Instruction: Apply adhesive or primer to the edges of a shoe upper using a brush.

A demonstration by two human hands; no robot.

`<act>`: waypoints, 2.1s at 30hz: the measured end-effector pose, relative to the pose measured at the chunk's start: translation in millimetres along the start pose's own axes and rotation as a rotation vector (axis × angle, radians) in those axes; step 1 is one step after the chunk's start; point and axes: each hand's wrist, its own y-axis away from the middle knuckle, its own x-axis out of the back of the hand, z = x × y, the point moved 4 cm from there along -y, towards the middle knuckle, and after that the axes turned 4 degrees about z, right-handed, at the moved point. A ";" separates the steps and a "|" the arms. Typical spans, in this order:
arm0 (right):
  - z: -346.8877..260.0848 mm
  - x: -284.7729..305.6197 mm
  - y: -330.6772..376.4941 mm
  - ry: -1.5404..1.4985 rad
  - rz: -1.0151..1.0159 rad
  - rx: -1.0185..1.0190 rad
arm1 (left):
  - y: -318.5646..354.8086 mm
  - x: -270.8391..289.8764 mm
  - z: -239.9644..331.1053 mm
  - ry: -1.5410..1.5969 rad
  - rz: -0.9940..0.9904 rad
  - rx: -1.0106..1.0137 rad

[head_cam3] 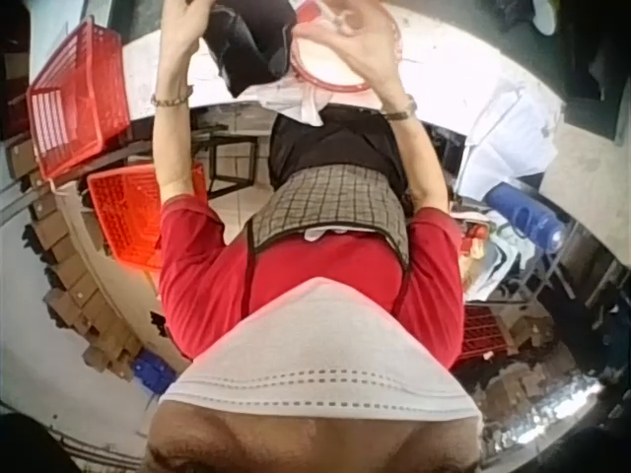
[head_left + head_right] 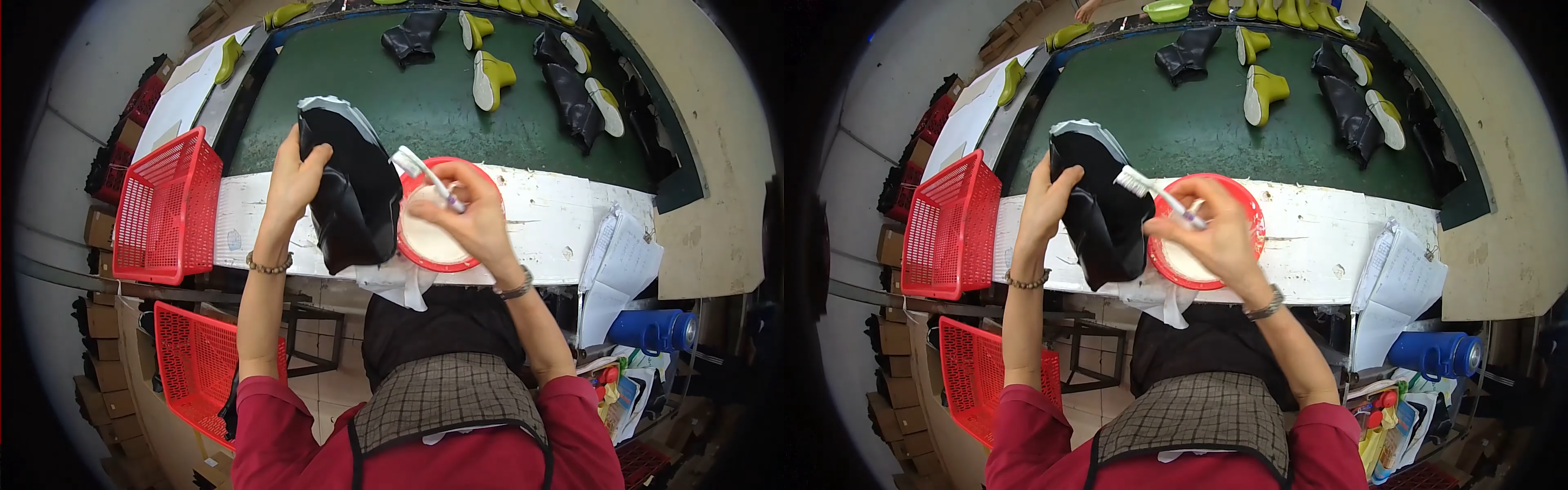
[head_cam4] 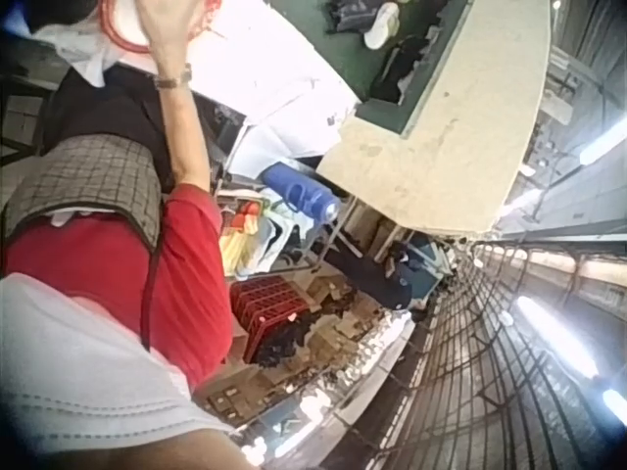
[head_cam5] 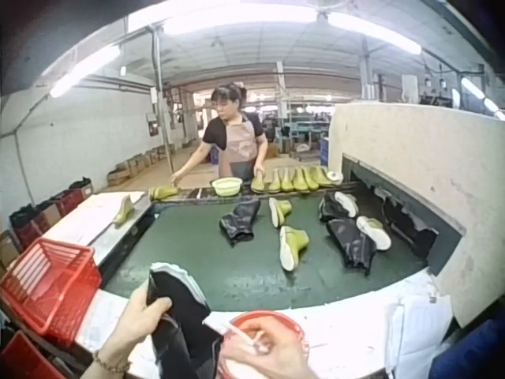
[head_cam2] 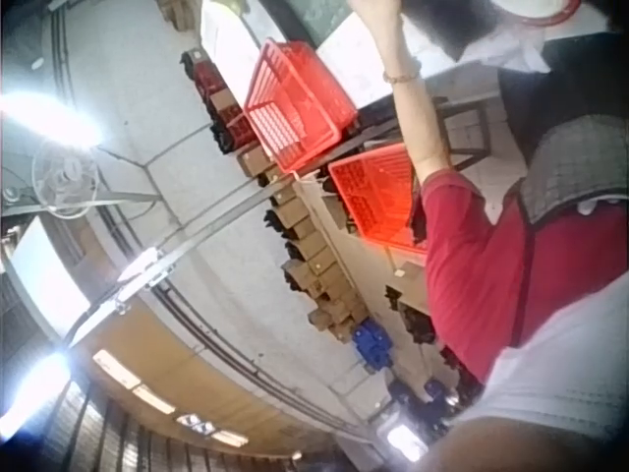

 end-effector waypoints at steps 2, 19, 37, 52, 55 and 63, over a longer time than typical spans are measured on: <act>-6.7 -27.1 1.4 0.068 -0.081 0.105 | -14.8 4.3 -10.8 0.039 0.052 0.028; -35.0 -41.7 2.6 0.091 -0.166 0.352 | 88.1 -29.1 14.7 -0.220 -0.081 -0.272; 19.3 63.2 20.4 1.191 0.077 0.340 | 114.4 -6.2 1.1 -0.338 0.059 -0.328; -27.2 93.0 -10.8 0.505 0.263 0.475 | 135.0 -28.0 29.4 -0.249 -0.252 -0.407; -24.0 90.2 8.0 0.552 0.208 0.477 | 132.1 -28.0 29.5 -0.208 -0.150 -0.367; -19.7 83.9 21.8 0.467 0.200 0.347 | 123.3 -33.8 28.9 -0.186 -0.091 -0.384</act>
